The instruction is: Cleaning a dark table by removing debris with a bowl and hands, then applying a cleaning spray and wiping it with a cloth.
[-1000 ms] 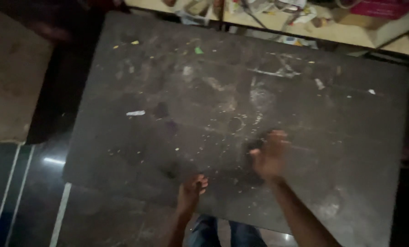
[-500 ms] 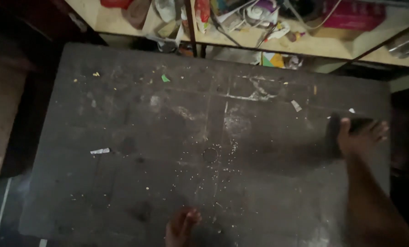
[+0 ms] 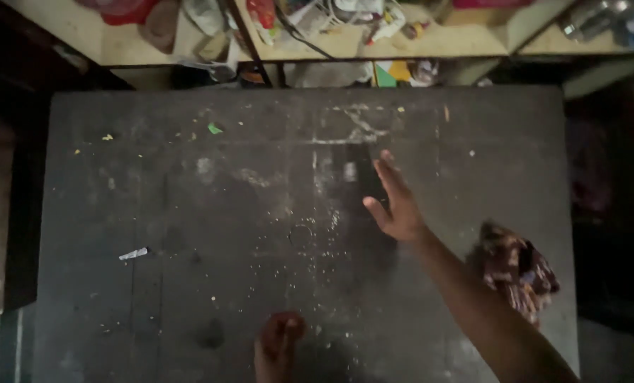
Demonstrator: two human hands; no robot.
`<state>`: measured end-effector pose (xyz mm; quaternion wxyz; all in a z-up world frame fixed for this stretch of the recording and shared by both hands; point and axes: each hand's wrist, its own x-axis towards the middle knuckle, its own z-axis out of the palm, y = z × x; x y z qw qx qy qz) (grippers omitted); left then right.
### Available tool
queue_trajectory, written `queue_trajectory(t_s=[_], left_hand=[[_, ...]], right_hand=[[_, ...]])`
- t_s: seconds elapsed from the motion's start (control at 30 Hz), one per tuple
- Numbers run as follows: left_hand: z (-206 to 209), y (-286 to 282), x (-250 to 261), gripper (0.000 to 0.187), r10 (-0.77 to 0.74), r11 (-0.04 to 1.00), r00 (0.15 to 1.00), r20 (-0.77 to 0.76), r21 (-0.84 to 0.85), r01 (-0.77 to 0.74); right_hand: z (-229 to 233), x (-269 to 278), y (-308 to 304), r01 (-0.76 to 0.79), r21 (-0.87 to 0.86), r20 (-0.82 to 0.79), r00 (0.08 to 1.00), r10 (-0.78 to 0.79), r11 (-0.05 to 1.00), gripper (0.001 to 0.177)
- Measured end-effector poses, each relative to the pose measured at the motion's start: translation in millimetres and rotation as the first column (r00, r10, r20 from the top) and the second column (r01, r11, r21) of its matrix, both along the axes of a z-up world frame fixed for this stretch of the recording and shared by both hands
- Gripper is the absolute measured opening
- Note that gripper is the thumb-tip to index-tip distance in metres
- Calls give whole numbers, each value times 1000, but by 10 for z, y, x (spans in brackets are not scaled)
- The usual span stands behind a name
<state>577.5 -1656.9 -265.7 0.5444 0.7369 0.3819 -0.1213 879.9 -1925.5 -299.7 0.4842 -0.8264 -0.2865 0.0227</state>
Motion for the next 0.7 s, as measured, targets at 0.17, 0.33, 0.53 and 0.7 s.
queue_trajectory(t_s=[0.17,0.33,0.53,0.7], left_hand=[[378,-22,75,48,5,984,985,171,-176,26],[168,-17,5,49,-185,977,968,170,-74,199],[307,-329,237,48,-42,964,994,105,-258,68],[-2302,137,-834,62,-371,922,915,160,183,342]], right_hand=[[1034,-942,-760,588,-372,144,801,-581,719,72],[342,-1796,-1707,732,-593,388,625,-678,335,88],[874,-1450,-1035,141,665,-224,975,15,734,71],[127,-1186,-1835,890,94,-341,450,-826,446,31]])
